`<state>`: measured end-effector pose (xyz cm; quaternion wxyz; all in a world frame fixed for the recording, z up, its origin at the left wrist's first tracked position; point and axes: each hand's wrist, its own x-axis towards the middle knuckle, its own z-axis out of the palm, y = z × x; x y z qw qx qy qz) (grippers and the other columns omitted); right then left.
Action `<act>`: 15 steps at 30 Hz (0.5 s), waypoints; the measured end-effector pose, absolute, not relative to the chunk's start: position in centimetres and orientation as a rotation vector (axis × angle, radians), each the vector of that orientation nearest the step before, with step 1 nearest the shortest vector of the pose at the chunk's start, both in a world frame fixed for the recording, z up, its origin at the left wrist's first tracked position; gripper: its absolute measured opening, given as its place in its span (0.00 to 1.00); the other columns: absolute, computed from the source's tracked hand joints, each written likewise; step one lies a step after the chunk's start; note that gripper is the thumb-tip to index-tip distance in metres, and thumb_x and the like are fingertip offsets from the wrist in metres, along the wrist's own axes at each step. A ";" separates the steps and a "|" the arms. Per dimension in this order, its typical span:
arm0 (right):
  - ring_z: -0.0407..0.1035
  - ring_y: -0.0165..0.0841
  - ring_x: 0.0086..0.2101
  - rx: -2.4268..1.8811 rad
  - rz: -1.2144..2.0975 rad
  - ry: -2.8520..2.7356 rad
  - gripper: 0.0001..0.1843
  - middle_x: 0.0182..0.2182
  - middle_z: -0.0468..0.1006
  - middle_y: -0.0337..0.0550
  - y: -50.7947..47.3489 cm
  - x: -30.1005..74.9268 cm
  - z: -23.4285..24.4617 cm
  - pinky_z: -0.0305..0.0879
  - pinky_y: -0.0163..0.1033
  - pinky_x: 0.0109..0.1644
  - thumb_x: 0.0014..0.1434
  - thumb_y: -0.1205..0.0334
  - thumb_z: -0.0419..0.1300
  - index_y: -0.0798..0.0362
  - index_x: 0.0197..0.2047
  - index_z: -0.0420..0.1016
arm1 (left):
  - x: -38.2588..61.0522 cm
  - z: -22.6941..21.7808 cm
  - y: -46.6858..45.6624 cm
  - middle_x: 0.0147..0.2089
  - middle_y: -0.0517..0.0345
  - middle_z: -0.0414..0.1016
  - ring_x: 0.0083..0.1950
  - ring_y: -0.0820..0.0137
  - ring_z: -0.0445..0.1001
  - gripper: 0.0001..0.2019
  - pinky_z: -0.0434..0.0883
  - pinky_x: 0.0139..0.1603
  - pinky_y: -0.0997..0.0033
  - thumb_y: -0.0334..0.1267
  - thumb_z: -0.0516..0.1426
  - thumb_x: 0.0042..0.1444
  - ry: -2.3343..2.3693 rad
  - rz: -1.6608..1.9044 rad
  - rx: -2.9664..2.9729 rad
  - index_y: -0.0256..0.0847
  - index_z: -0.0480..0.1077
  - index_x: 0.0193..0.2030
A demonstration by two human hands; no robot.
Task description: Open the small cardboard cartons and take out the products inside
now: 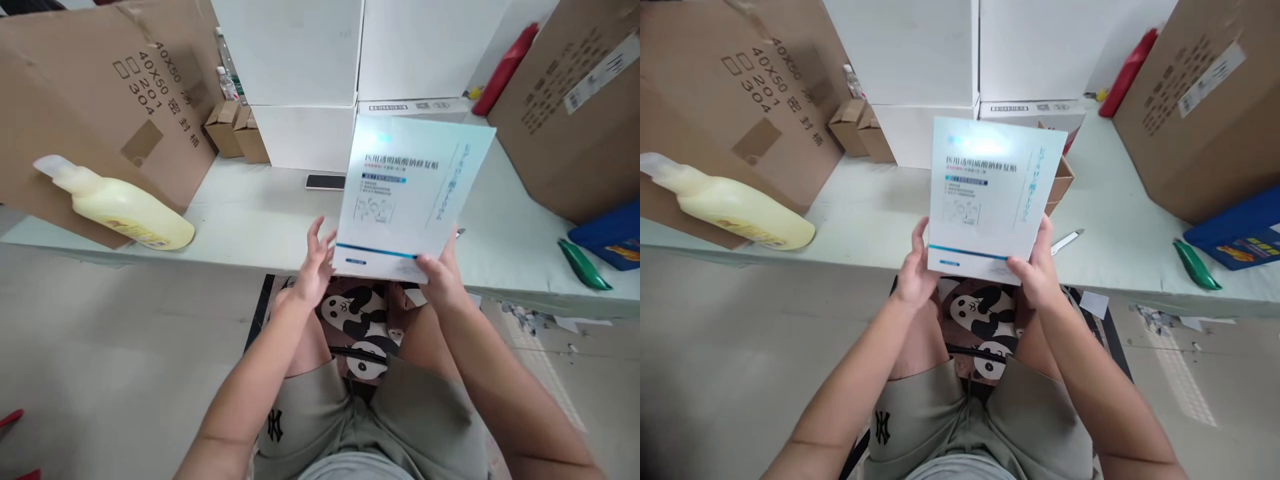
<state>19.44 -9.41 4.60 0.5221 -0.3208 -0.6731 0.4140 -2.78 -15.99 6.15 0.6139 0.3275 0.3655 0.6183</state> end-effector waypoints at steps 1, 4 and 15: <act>0.57 0.53 0.74 -0.784 1.012 -1.576 0.49 0.74 0.60 0.47 -9.1 19.4 5.7 0.64 0.65 0.74 0.58 0.27 0.62 0.37 0.74 0.52 | -3.2 6.9 -15.3 0.75 0.52 0.68 0.75 0.41 0.67 0.46 0.71 0.70 0.41 0.67 0.68 0.50 0.825 1.470 0.895 0.59 0.62 0.73; 0.64 0.50 0.70 -0.820 1.109 -1.474 0.40 0.70 0.67 0.45 -7.2 18.6 10.8 0.75 0.57 0.66 0.58 0.28 0.60 0.38 0.67 0.62 | -3.6 10.6 -11.8 0.72 0.54 0.72 0.77 0.44 0.64 0.47 0.69 0.73 0.49 0.64 0.72 0.47 0.791 1.408 1.270 0.57 0.64 0.72; 0.78 0.42 0.52 -1.579 1.388 -0.920 0.26 0.46 0.77 0.52 5.6 14.8 26.7 0.70 0.52 0.47 0.65 0.44 0.48 0.59 0.28 0.63 | 0.0 24.8 4.2 0.45 0.52 0.77 0.58 0.56 0.81 0.25 0.74 0.63 0.51 0.65 0.53 0.67 1.466 1.086 0.860 0.42 0.71 0.42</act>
